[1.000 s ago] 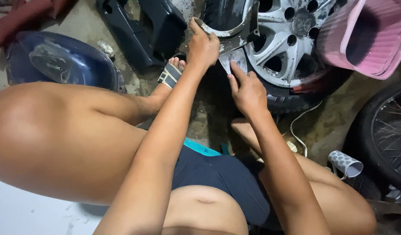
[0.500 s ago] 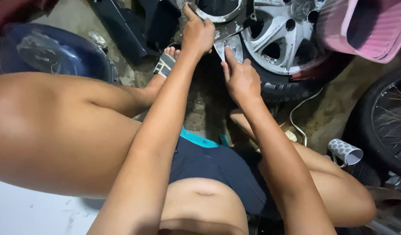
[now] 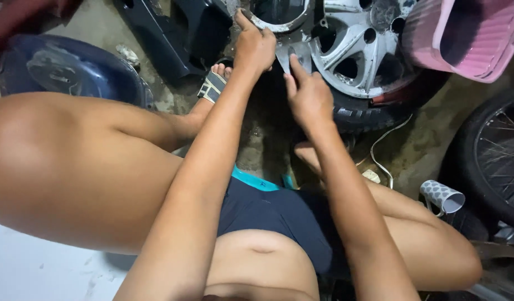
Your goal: Sanding and scraping the rim of a vehicle wheel to remove old paint or grime.
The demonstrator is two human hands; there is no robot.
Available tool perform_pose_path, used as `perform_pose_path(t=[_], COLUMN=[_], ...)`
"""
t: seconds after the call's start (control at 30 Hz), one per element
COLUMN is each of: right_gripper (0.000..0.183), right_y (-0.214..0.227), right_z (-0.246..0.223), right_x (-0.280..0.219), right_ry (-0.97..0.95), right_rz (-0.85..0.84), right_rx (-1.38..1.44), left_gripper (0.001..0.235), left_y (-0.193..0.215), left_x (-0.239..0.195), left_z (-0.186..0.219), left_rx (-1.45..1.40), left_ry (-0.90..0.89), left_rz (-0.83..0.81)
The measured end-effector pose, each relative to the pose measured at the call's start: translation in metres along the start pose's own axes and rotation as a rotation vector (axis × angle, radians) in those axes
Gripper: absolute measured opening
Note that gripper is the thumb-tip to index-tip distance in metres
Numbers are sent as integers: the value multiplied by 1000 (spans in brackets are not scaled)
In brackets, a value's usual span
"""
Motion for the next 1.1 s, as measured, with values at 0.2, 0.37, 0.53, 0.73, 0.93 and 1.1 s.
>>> perform_pose_path(t=[0.2,0.37,0.53,0.73,0.93,1.1], right_gripper=[47,46,48,49,47,47], right_y=[28,35,18,0,21,25], right_z=[6,7,9,4,12,3], right_x=[9,15,16,12,2,1], right_ry=[182,263,261,92,183,227], right_rz=[-133,-190,-183,-87,-121,-124], right_rx=[-154,-162,-190,-28,-89,-60], left_gripper=[74,73,72,74,77,77], left_y=[-5,-3,-6,-10,-7,-1], left_x=[5,1,3,7,-4,-6], left_z=[-8,-6,-10,-17,-9,-3], left_rx=[19,37,25,-36,5,3], left_ry=[-58,-47,-47,-100,-42,-7], left_rz=[51,38,49,105,40,30])
Point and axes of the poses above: each hand's wrist, its own x-axis towards the middle knuckle, its own y-axis out of the back of the hand, z = x × y, the point moved 7 cm from there along x, towards the middle knuckle, and after that the axes turned 8 degrees about z, right-handed, at the moved point
